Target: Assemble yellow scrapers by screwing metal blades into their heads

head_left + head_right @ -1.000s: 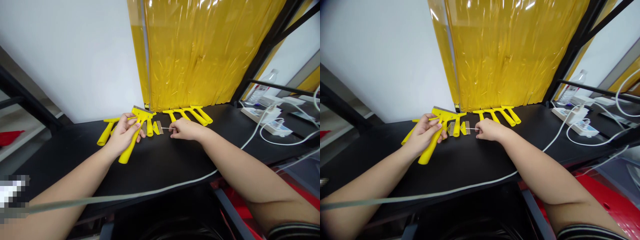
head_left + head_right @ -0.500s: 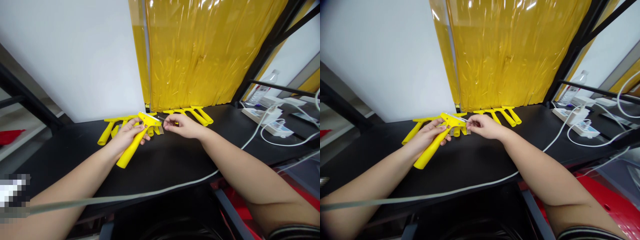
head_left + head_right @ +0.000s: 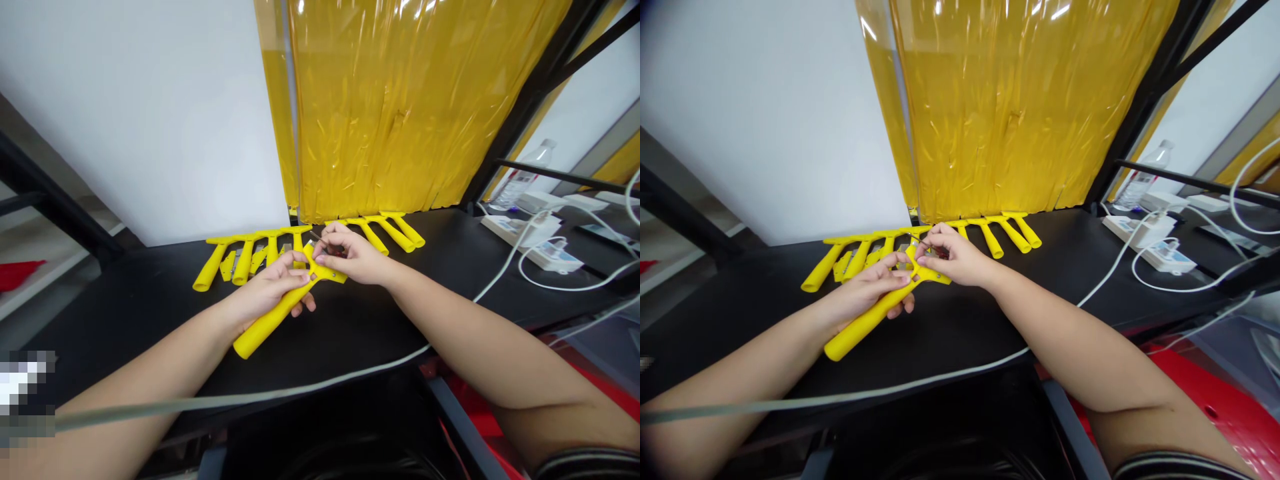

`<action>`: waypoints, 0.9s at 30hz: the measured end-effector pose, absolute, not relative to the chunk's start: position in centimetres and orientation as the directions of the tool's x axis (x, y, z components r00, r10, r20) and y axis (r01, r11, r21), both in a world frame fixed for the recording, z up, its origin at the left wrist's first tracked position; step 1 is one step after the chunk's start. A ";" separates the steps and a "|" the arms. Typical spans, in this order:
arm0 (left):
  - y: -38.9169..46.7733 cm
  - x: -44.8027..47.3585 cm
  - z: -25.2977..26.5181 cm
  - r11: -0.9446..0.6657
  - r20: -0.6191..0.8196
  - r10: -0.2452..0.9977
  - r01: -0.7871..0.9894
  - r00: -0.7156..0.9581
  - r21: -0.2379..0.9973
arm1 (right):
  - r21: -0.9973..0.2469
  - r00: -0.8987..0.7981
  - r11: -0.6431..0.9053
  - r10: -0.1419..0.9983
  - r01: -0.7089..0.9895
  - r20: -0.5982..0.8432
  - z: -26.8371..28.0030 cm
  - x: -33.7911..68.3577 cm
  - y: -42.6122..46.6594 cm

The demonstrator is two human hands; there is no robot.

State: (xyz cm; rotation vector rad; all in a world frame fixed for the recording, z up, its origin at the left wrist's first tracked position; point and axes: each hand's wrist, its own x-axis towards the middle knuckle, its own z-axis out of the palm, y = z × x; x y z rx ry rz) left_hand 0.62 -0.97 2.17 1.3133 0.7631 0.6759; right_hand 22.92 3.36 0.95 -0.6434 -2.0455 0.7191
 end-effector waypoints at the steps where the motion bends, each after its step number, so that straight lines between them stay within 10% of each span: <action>1: -0.9 0.6 2.0 0.124 -0.096 0.800 -0.007 0.593 0.992 | -0.696 -0.503 0.696 0.672 0.178 0.543 0.9 22.9 3.4; 16: -0.3 0.3 1.2 0.209 -0.177 0.779 0.017 0.601 0.978 | -0.972 -0.578 0.236 0.791 -0.012 0.199 0.9 22.8 3.4; 27: -0.8 0.0 2.1 0.244 -0.228 0.758 0.058 0.611 0.968 | -0.968 -0.579 0.253 0.787 -0.013 0.213 1.2 23.1 3.3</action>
